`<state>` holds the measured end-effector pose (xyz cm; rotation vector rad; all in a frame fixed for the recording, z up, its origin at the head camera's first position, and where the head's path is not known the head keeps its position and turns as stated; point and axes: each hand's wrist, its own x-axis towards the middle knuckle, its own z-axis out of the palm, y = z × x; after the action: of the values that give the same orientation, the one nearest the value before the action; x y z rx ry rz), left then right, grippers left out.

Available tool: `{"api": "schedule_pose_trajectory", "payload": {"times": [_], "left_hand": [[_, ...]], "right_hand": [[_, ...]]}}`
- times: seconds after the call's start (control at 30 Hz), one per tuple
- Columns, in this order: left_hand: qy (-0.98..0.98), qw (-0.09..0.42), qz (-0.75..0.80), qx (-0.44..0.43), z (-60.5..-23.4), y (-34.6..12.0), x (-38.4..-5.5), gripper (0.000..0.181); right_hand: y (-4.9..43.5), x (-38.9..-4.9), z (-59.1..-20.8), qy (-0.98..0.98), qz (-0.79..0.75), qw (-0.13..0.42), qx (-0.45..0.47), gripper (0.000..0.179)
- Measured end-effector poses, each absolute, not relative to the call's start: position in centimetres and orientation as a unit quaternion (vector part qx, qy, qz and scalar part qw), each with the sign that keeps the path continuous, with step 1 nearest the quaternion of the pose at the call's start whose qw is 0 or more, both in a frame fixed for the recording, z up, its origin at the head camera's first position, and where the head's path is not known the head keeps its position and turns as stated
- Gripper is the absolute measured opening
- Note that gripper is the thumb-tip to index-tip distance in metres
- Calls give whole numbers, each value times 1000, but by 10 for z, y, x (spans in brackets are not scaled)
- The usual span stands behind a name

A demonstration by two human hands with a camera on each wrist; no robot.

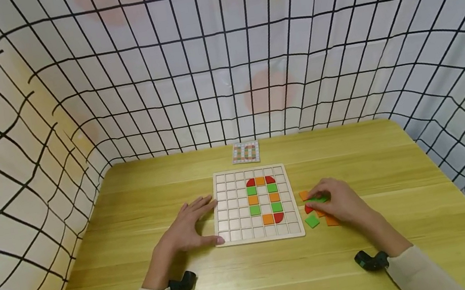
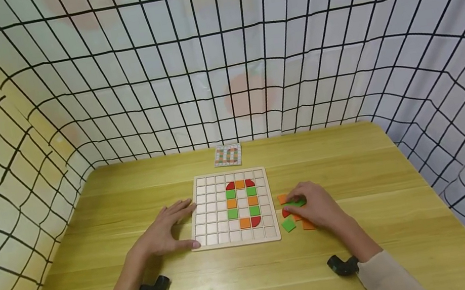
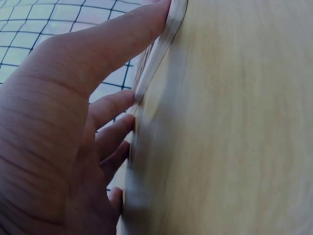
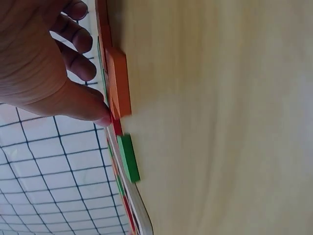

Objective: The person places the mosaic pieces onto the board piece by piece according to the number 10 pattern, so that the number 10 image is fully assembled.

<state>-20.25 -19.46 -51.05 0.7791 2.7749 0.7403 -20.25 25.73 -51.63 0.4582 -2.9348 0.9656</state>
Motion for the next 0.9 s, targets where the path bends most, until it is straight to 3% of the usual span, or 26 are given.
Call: {"api": "schedule_pose_trajectory", "payload": {"times": [0.33, 0.6, 0.9], "left_hand": [[927, 81, 251, 266, -508, -194, -201, 104], [926, 76, 251, 273, -507, -194, -200, 103], [925, 74, 254, 274, -508, -194, -201, 103]], "right_hand": [[275, -209, -517, -941, 298, 32, 158, 9], [270, -207, -517, -934, 298, 2, 196, 8], [266, -200, -516, -936, 294, -1, 194, 32]]}}
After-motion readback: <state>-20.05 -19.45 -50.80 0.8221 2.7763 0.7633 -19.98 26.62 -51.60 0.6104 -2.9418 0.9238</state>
